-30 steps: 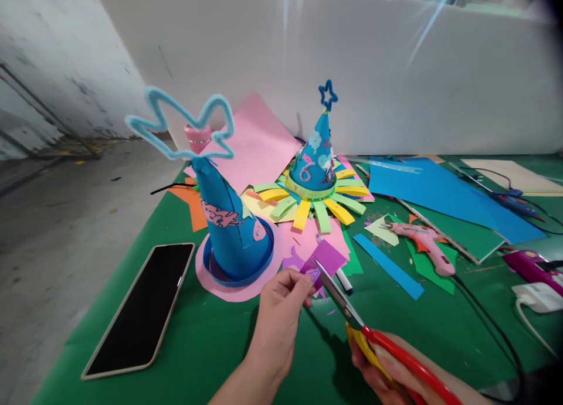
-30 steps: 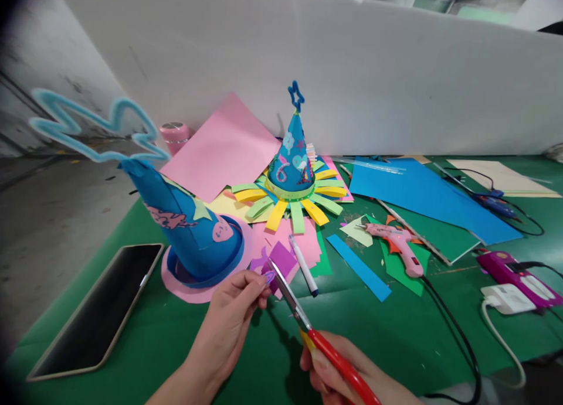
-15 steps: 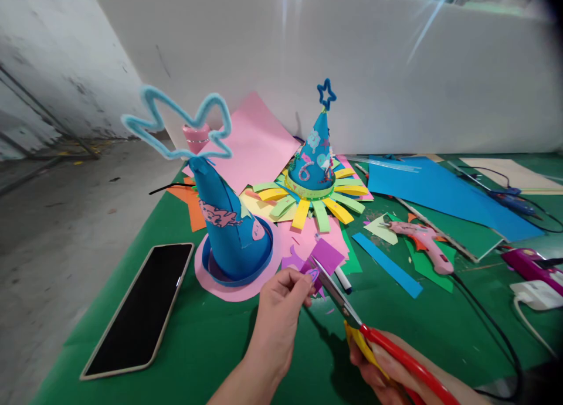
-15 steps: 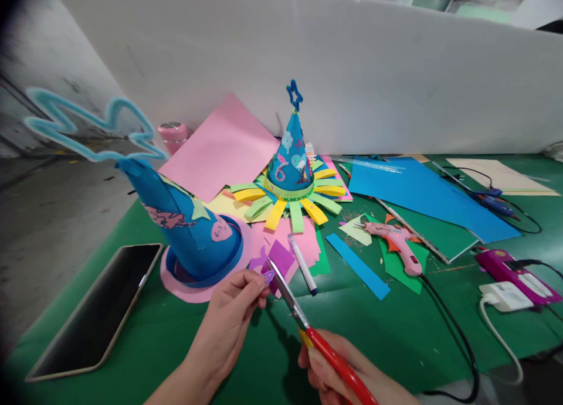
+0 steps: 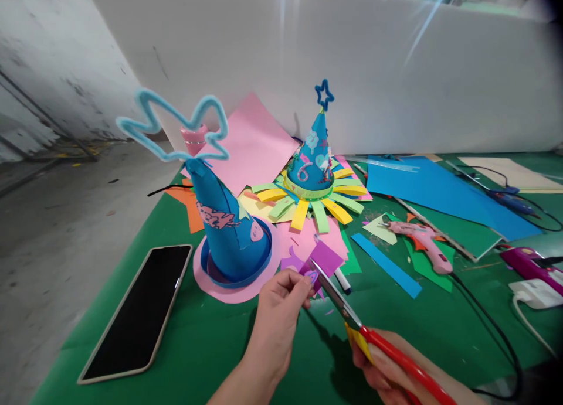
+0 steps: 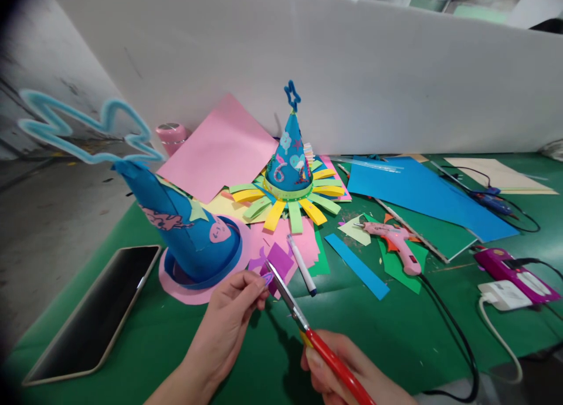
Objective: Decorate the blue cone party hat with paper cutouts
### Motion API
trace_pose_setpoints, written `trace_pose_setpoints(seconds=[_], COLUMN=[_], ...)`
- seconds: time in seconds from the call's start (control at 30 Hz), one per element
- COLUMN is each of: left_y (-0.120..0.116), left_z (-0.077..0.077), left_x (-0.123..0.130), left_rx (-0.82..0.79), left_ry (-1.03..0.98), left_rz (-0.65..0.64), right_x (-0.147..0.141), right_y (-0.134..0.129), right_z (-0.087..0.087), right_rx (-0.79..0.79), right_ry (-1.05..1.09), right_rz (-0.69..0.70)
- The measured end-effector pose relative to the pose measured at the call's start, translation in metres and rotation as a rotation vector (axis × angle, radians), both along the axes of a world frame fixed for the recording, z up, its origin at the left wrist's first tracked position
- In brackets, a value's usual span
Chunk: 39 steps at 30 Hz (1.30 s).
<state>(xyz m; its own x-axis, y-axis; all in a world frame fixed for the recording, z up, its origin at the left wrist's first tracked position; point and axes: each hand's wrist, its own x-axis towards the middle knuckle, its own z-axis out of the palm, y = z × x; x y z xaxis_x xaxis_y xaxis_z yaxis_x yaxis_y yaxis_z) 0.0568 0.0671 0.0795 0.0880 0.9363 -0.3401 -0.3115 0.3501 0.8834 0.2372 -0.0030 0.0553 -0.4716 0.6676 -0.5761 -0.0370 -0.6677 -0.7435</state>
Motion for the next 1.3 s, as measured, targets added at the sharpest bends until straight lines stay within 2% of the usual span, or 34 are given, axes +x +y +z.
trace_pose_setpoints(seconds=[0.17, 0.23, 0.33, 0.4, 0.47, 0.53, 0.6, 0.73, 0.97, 1.13, 1.2, 1.3], left_y=[0.002, 0.002, 0.000, -0.002, -0.005, -0.008, -0.009, -0.010, -0.009, -0.007, -0.005, -0.001], left_z=[0.000, 0.000, -0.001, -0.003, -0.005, -0.007, -0.007, -0.005, -0.004, -0.002, -0.001, 0.000], left_x=[0.001, 0.002, 0.004, 0.005, 0.007, 0.008, 0.009, 0.010, 0.012, 0.007, 0.003, -0.002], left_rx=[-0.017, -0.025, -0.043, -0.046, -0.032, -0.010, 0.010, 0.044, 0.074, 0.114, 0.130, 0.157], left_ry=[-0.004, -0.002, 0.002, 0.004, 0.010, 0.023, 0.040, 0.060, 0.049, 0.028, -0.012, -0.057], left_rz=[0.001, -0.001, -0.017, -0.033, -0.061, -0.097, -0.123, -0.139, -0.111, -0.043, 0.016, 0.095], right_x=[0.010, 0.011, 0.001, -0.012, -0.027, -0.041, -0.049, -0.049, -0.041, -0.036, -0.032, -0.025], right_y=[0.002, 0.004, 0.012, 0.022, 0.035, 0.047, 0.056, 0.064, 0.070, 0.064, 0.057, 0.044], right_z=[-0.016, -0.016, 0.002, 0.022, 0.039, 0.047, 0.047, 0.039, 0.030, 0.024, 0.020, 0.016], right_rx=[-0.101, -0.099, 0.066, 0.266, 0.400, 0.490, 0.546, 0.604, 0.618, 0.670, 0.606, 0.406], right_ry=[-0.057, -0.076, -0.145, -0.260, -0.344, -0.353, -0.335, -0.309, -0.208, -0.270, -0.234, -0.204], right_rz=[-0.020, -0.057, -0.185, -0.341, -0.496, -0.592, -0.632, -0.593, -0.405, -0.342, -0.310, -0.295])
